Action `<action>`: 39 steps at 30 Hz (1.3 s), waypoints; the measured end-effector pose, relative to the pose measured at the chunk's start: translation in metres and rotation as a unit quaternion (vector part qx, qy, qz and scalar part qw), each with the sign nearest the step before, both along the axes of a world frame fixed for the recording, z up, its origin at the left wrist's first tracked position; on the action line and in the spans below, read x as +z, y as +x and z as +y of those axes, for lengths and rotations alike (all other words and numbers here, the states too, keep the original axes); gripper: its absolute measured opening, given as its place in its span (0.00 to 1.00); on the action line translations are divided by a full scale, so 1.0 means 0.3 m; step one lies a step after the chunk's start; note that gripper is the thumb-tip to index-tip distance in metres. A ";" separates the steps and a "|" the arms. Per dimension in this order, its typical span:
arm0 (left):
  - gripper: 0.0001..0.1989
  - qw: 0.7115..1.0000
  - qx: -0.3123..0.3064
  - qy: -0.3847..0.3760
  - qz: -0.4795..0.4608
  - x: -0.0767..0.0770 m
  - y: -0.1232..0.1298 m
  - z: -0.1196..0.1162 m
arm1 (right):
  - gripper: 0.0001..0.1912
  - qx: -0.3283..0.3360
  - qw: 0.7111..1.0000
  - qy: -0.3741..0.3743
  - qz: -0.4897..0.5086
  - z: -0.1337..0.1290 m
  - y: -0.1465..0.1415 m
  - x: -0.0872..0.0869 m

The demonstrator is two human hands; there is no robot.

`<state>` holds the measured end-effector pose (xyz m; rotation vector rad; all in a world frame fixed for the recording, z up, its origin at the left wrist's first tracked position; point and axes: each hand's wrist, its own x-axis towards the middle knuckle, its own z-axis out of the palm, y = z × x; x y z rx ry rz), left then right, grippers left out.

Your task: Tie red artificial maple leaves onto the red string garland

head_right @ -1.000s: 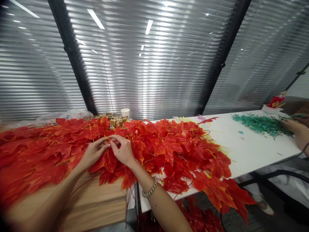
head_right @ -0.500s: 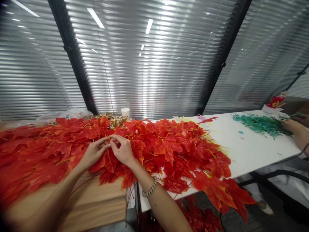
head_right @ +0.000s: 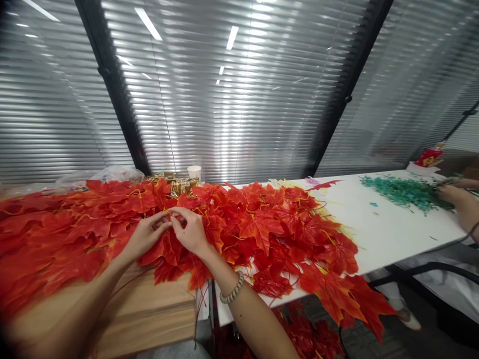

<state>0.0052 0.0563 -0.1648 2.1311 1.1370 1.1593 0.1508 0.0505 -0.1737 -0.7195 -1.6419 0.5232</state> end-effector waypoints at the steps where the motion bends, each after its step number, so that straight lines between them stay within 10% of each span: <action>1: 0.13 1.000 0.001 0.002 0.002 0.001 0.001 -0.001 | 0.12 0.000 1.000 0.000 -0.001 0.000 -0.001 0.000; 39: 0.12 1.000 -0.002 -0.005 0.022 0.005 0.009 -0.007 | 0.13 -0.005 1.000 0.002 -0.013 0.002 -0.006 -0.013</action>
